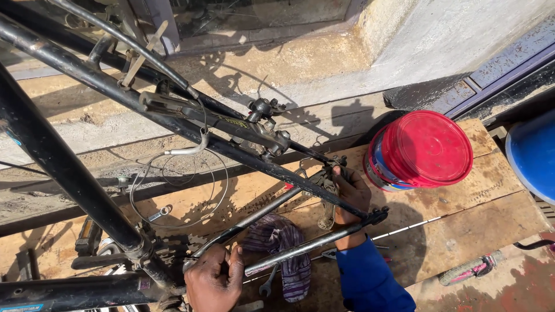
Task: The person works on the rear derailleur of a bicycle frame, using a wrench to tighten bolts and a rag to clean components. They then use pliers to adjust the brake cable near the frame's rear dropouts.
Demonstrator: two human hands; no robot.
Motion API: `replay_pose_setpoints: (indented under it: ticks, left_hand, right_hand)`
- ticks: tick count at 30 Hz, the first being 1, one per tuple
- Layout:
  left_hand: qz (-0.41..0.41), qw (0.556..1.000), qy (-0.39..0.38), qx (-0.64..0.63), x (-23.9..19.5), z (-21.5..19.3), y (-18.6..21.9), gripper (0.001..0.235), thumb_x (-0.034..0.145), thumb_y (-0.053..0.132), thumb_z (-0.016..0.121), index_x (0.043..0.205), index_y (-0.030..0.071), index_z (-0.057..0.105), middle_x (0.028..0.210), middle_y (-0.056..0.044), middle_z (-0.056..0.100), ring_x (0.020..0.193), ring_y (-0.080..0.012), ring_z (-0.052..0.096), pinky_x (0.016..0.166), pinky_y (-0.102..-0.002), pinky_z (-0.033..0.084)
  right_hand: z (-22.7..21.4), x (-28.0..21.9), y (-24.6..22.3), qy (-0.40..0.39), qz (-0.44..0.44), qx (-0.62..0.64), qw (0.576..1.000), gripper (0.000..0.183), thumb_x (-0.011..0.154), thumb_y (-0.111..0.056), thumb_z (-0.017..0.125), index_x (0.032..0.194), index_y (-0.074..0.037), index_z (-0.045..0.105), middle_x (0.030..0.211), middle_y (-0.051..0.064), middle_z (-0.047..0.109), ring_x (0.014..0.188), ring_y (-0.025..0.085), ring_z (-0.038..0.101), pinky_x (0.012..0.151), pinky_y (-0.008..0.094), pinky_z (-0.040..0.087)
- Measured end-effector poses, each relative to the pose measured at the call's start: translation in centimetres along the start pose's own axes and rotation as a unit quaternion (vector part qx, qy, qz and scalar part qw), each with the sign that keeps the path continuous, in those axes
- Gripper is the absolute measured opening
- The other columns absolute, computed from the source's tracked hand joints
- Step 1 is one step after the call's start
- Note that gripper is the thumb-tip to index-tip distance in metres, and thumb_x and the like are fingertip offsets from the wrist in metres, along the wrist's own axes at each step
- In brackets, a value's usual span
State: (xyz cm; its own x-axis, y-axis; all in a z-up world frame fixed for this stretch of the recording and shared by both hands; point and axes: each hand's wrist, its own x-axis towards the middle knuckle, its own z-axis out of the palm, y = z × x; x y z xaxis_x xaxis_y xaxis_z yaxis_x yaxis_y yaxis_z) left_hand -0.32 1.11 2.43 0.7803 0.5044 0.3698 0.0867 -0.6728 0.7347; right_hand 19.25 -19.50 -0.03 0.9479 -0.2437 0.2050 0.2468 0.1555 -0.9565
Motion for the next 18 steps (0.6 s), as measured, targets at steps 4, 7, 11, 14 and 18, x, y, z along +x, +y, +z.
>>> replay_pose_setpoints:
  ticks: [4, 7, 11, 14, 18]
  left_hand:
    - [-0.029, 1.0, -0.011, 0.005, -0.4, 0.4, -0.1, 0.038, 0.085, 0.032, 0.065, 0.058, 0.015, 0.044, 0.044, -0.001, 0.031, 0.039, -0.0158, 0.025, 0.041, -0.036, 0.025]
    - [-0.044, 0.999, -0.019, 0.004, -0.3, -0.1, 0.2, 0.039, 0.085, 0.032, 0.065, 0.058, 0.015, 0.044, 0.044, 0.0, 0.03, 0.039, -0.0146, 0.025, 0.041, -0.035, 0.024]
    - [-0.036, 0.999, -0.014, -0.016, 0.1, -0.1, 0.5, 0.042, 0.086, 0.032, 0.065, 0.057, 0.014, 0.04, 0.047, -0.001, 0.028, 0.044, -0.0148, 0.024, 0.042, -0.035, 0.023]
    - [-0.01, 1.0, 0.002, 0.004, 0.0, 0.2, 0.2, 0.042, 0.085, 0.029, 0.066, 0.057, 0.014, 0.038, 0.048, -0.001, 0.025, 0.044, -0.0151, 0.021, 0.041, -0.035, 0.022]
    - [-0.036, 0.999, 0.001, -0.003, 0.3, 0.3, 0.5, 0.044, 0.085, 0.028, 0.065, 0.055, 0.014, 0.037, 0.049, -0.001, 0.026, 0.046, -0.0136, 0.022, 0.042, -0.034, 0.022]
  right_hand:
    - [-2.1, -0.6, -0.7, -0.065, 0.204, 0.103, 0.971, 0.026, 0.091, -0.028, 0.067, 0.098, -0.002, 0.068, 0.069, 0.009, 0.064, 0.046, 0.018, 0.059, 0.033, 0.026, 0.048]
    - [-2.5, -1.1, -2.3, 0.01, 0.136, 0.109, 0.985, 0.018, 0.091, -0.018, 0.068, 0.102, -0.004, 0.066, 0.09, 0.006, 0.069, 0.074, 0.017, 0.066, 0.058, 0.028, 0.057]
    - [-0.9, 0.0, -5.2, 0.047, -0.052, 0.011, 0.997, 0.013, 0.098, -0.016, 0.06, 0.104, -0.005, 0.058, 0.068, 0.012, 0.06, 0.045, 0.014, 0.05, 0.039, 0.023, 0.042]
    - [0.9, 1.8, -3.7, -0.083, -0.333, -0.299, 0.891, 0.033, 0.099, -0.022, 0.061, 0.124, -0.002, 0.056, 0.116, 0.017, 0.055, 0.107, 0.029, 0.052, 0.091, 0.039, 0.046]
    - [1.6, 2.7, 0.0, -0.083, -0.283, -0.297, 0.908, 0.033, 0.105, -0.034, 0.045, 0.113, -0.004, 0.056, 0.106, 0.012, 0.055, 0.092, 0.028, 0.061, 0.081, 0.038, 0.049]
